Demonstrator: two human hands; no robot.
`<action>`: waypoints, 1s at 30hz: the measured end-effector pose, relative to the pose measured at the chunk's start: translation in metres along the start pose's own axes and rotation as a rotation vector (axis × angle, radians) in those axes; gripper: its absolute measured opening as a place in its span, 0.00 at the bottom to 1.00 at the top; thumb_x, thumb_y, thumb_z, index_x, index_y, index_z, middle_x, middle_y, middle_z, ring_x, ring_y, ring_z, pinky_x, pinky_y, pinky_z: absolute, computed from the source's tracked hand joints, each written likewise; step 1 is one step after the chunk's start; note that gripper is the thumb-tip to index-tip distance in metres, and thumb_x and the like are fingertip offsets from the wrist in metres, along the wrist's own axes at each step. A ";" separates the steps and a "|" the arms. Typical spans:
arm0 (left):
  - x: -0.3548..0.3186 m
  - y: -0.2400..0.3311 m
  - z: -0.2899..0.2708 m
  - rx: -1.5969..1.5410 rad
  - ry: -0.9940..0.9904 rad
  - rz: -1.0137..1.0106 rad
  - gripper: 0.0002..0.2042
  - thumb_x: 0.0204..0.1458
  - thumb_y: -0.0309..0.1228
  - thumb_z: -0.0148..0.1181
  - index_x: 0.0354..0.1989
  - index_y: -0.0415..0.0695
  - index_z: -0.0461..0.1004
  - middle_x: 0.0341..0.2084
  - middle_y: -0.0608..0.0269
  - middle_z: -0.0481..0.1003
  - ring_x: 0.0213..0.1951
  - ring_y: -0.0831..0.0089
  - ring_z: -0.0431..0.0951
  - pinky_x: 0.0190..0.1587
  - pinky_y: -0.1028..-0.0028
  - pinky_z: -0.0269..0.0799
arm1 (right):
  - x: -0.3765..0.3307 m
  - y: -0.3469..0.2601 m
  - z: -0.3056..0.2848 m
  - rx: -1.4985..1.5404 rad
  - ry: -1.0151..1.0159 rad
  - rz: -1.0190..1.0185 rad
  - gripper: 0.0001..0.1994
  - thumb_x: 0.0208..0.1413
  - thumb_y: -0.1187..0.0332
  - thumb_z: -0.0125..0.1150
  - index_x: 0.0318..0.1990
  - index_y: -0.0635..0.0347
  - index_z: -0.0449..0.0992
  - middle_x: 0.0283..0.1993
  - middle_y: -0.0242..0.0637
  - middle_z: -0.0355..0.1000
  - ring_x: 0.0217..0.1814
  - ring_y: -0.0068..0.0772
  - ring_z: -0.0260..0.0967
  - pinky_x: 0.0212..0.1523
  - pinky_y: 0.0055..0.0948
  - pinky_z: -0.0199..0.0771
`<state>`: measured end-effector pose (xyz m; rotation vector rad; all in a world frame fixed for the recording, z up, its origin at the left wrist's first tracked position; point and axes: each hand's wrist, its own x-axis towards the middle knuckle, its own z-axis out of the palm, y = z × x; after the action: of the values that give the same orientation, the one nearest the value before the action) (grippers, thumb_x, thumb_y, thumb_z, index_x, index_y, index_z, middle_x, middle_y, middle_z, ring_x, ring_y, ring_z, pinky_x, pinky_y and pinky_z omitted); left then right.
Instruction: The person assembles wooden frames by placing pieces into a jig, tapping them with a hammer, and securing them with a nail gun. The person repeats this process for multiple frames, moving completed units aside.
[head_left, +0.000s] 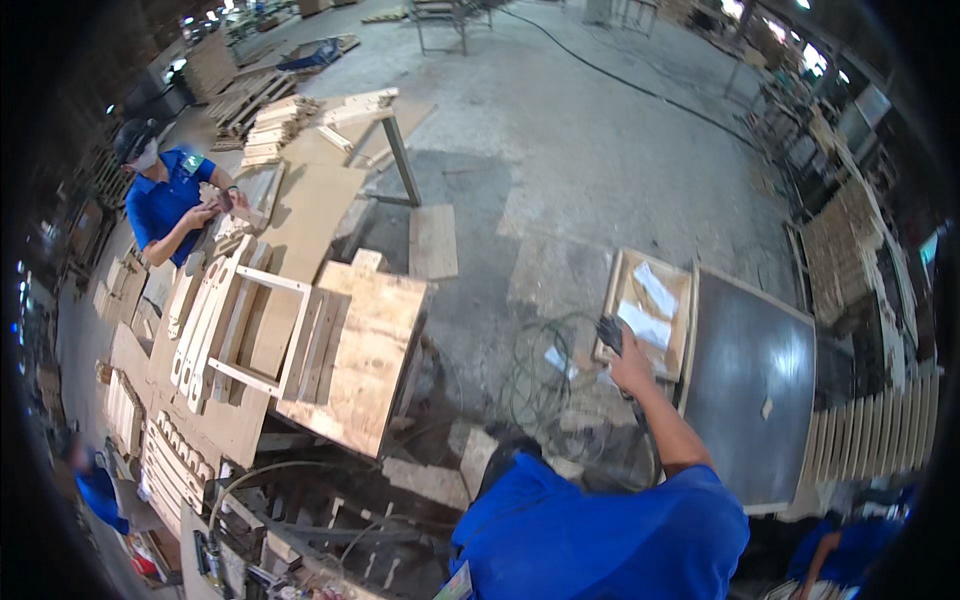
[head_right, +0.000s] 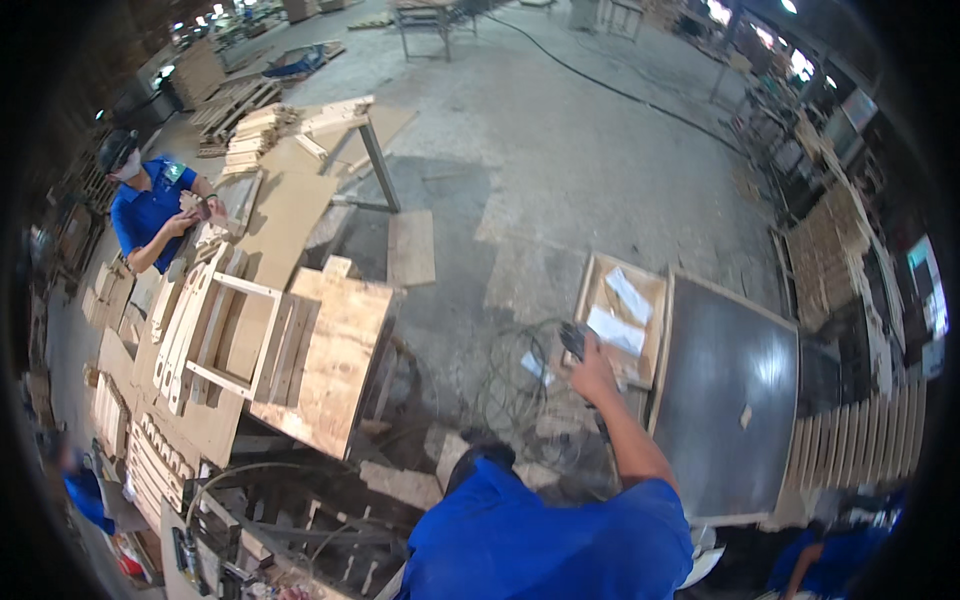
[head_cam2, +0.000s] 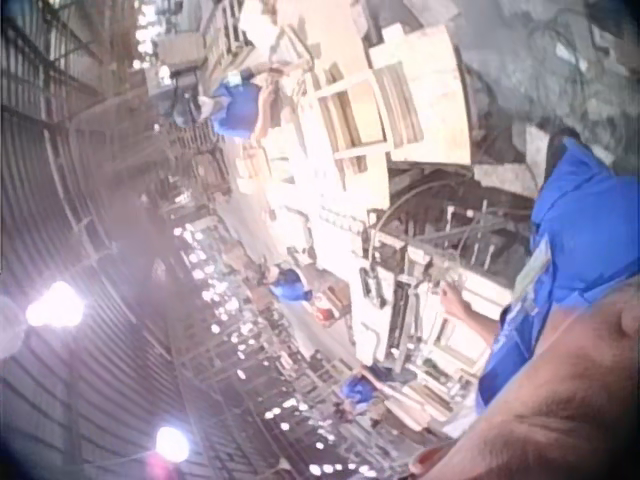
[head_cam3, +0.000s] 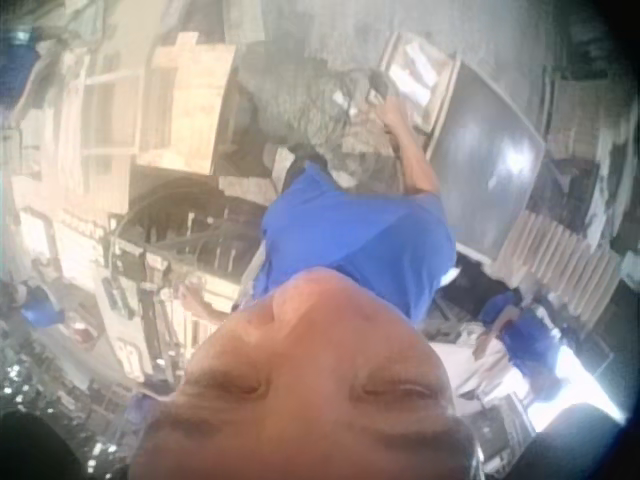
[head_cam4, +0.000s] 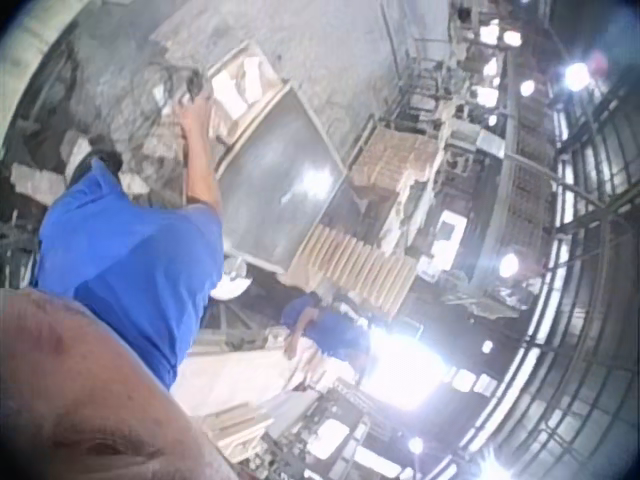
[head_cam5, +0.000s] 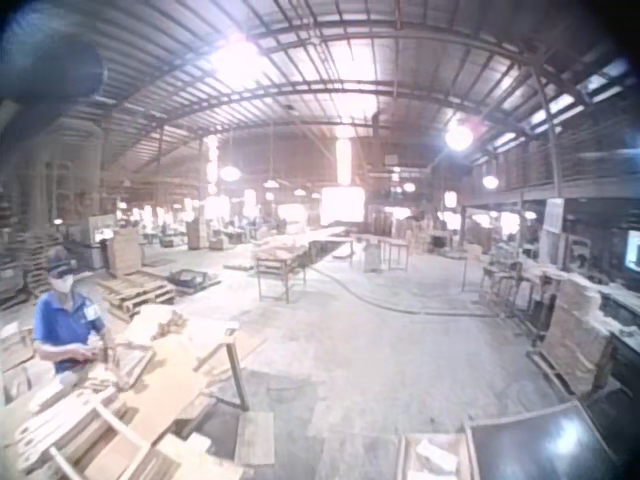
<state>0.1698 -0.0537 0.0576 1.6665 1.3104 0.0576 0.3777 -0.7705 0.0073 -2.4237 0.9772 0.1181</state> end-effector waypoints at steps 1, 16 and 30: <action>0.001 0.011 0.009 -0.051 -0.066 0.106 0.18 0.68 0.40 0.58 0.54 0.42 0.62 0.47 0.56 0.66 0.46 0.67 0.67 0.47 0.65 0.64 | 0.022 0.017 -0.001 -0.059 -0.054 0.068 0.42 0.61 0.69 0.60 0.81 0.51 0.47 0.74 0.65 0.58 0.70 0.71 0.66 0.69 0.54 0.69; -0.061 -0.018 0.019 0.403 0.439 0.273 0.19 0.60 0.43 0.64 0.46 0.37 0.84 0.41 0.42 0.85 0.46 0.51 0.87 0.52 0.59 0.80 | 0.034 0.070 0.102 -0.732 -0.097 -0.100 0.42 0.55 0.75 0.59 0.79 0.64 0.52 0.72 0.63 0.57 0.65 0.69 0.67 0.66 0.51 0.72; -0.024 -0.171 -0.113 0.555 0.656 -0.175 0.28 0.60 0.47 0.64 0.62 0.38 0.74 0.51 0.39 0.78 0.55 0.44 0.79 0.57 0.49 0.76 | -0.469 -0.408 0.295 0.321 -1.086 -2.123 0.25 0.62 0.69 0.66 0.65 0.62 0.70 0.63 0.51 0.71 0.54 0.58 0.78 0.52 0.47 0.81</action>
<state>-0.0262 -0.0093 0.0092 2.0795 2.1062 0.1572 0.3367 -0.0853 0.0547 -1.4418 -1.8044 0.3399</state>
